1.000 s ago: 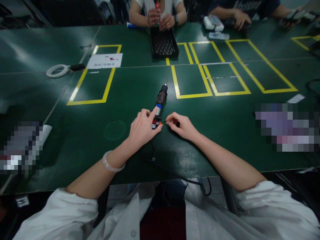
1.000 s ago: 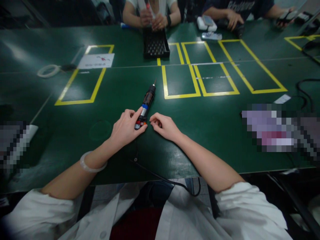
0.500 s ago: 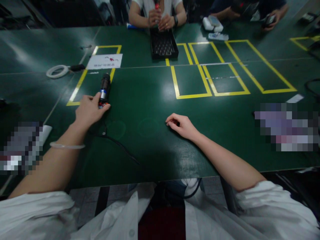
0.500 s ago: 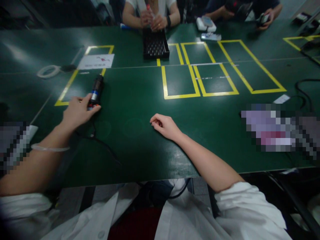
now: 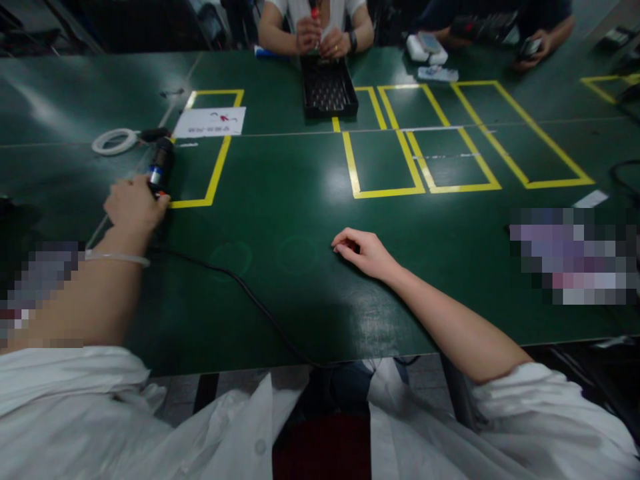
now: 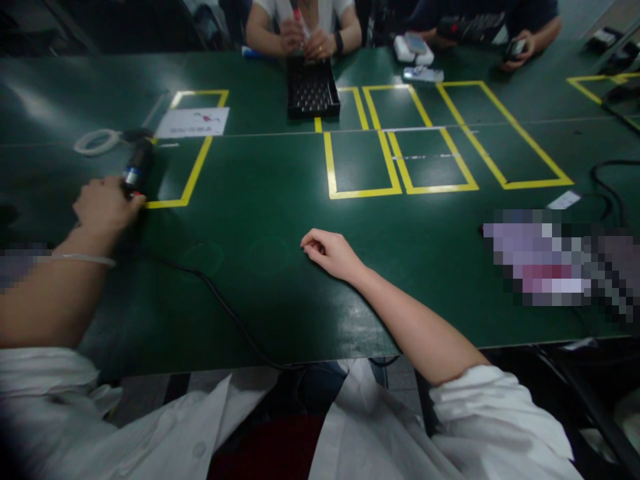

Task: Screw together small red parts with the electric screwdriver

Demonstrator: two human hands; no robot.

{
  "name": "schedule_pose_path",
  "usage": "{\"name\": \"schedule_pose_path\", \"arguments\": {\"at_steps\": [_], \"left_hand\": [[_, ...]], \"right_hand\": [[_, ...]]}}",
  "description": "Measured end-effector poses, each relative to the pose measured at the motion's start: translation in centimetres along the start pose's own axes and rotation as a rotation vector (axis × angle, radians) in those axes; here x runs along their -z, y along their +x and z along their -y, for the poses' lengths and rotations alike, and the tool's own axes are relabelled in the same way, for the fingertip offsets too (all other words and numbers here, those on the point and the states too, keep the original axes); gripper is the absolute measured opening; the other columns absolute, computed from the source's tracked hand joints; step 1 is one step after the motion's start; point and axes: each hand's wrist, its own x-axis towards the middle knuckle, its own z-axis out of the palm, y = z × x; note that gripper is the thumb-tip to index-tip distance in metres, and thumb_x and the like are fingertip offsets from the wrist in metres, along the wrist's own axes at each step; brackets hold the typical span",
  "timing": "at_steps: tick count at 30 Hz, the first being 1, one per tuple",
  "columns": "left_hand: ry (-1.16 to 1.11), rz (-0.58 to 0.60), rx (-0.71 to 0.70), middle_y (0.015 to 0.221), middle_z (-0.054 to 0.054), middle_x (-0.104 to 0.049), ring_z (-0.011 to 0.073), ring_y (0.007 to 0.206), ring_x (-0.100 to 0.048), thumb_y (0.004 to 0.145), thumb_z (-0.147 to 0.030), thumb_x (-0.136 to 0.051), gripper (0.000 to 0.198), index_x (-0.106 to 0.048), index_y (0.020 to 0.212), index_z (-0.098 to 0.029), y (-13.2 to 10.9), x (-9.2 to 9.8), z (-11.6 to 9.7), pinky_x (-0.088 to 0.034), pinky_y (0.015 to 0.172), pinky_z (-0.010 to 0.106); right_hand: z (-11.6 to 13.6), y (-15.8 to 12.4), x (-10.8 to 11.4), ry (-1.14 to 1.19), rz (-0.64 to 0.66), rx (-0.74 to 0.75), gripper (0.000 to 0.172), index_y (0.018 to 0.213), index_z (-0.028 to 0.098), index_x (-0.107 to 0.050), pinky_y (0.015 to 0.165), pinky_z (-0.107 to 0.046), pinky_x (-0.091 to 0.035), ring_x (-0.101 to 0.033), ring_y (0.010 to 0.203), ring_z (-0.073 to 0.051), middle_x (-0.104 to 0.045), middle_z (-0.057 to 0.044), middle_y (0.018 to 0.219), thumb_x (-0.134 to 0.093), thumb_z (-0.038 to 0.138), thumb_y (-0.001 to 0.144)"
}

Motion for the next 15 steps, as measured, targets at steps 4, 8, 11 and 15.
{"name": "schedule_pose_path", "arguments": {"at_steps": [4, 8, 11, 15], "left_hand": [[0.1, -0.017, 0.094, 0.135, 0.019, -0.048, 0.029, 0.113, -0.043, 0.096, -0.046, -0.042, 0.061, -0.038, 0.138, -0.001, -1.2, 0.3, -1.8, -0.041, 0.092, 0.042], [0.072, 0.046, 0.16, 0.13, 0.018, -0.052, 0.0259, 0.104, -0.046, 0.094, -0.046, -0.044, 0.062, -0.041, 0.136, -0.001, -0.3, 0.3, -1.5, -0.039, 0.089, 0.039], [0.059, 0.03, 0.263, 0.124, 0.017, -0.056, 0.0249, 0.1, -0.048, 0.097, -0.043, -0.04, 0.056, -0.044, 0.134, -0.001, 0.9, 0.0, -0.7, -0.04, 0.088, 0.041], [-0.013, -0.037, 0.326, 0.122, 0.014, -0.057, 0.0252, 0.1, -0.049, 0.098, -0.043, -0.042, 0.048, -0.049, 0.127, -0.005, 1.5, -0.1, -1.1, -0.043, 0.089, 0.045]], "right_hand": [[-0.2, 0.0, 0.0, -0.009, 0.01, 0.011, 0.011, 0.093, 0.016, -0.065, 0.063, -0.023, -0.04, -0.055, 0.066, -0.012, -0.067, -0.002, 0.079, -0.055, 0.021, 0.09], [-0.5, 0.1, -0.1, -0.014, 0.01, 0.029, 0.011, 0.092, 0.016, -0.065, 0.062, -0.023, -0.039, -0.053, 0.064, -0.011, -0.064, -0.001, 0.076, -0.056, 0.021, 0.09], [-0.5, 0.1, -0.1, -0.012, 0.006, 0.034, 0.01, 0.091, 0.016, -0.065, 0.061, -0.022, -0.038, -0.051, 0.063, -0.01, -0.061, 0.0, 0.074, -0.057, 0.021, 0.09], [-0.5, 0.1, 0.0, -0.008, 0.01, 0.036, 0.009, 0.09, 0.016, -0.065, 0.061, -0.022, -0.037, -0.05, 0.063, -0.01, -0.061, 0.001, 0.074, -0.057, 0.021, 0.09]]}}
